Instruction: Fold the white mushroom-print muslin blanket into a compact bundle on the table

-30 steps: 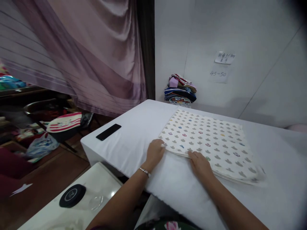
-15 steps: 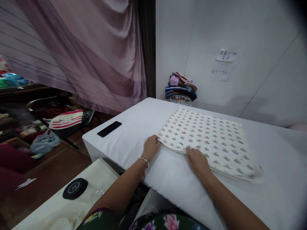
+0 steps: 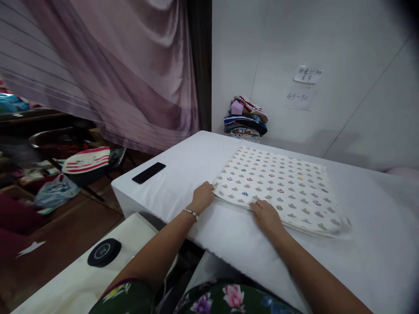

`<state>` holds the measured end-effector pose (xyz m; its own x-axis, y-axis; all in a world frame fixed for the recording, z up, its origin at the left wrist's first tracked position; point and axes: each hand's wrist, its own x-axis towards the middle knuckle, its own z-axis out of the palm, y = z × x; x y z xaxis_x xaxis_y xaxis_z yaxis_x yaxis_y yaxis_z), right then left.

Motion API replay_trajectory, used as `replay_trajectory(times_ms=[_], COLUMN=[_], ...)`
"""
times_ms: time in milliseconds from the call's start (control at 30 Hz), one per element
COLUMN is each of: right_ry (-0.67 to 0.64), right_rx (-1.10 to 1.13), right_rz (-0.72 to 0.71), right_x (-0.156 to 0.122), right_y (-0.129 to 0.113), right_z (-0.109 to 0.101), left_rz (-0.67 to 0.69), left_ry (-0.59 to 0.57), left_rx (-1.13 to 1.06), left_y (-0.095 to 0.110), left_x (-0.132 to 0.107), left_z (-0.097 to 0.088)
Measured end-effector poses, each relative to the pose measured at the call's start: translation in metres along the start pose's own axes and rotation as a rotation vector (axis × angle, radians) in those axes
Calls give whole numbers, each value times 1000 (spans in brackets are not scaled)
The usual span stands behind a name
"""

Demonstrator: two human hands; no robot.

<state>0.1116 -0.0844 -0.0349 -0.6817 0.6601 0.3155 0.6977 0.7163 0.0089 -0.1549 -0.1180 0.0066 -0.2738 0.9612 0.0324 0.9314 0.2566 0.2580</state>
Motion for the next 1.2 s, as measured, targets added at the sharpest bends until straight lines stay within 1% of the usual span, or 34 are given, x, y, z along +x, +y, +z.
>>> replay_trajectory(times_ms=[167,400,533,633,700,833,1000,1100,1200], right_ry=[15,98,191,250,270,230,135,105,69], right_rx=[-17,7,6,12,16,66,112,125,138], right_rz=[0,-32,-19,-21,-36,-78,-78,-52,-26], right_x=[0,1,2,4,4,5,8,9,11], right_y=[-1,-1,-4,-6,-8,-11,-9,-8,-7], right_z=[0,9,14,14,13,11,10,9,9], left_rz=[69,75,194,296,325,287,281,346,497], left_ry=[22,97,159,144,117,55,37,52,139], left_rx=[24,89,113,127,140,151,100,145,189], left_y=[0,-10,-11,-11,-12,-18,-20,-21,-25], left_x=[-9,-16,-16,-16,-14,-9,-6,-9,-10], left_z=[3,9,12,11,9,5,1,1,8])
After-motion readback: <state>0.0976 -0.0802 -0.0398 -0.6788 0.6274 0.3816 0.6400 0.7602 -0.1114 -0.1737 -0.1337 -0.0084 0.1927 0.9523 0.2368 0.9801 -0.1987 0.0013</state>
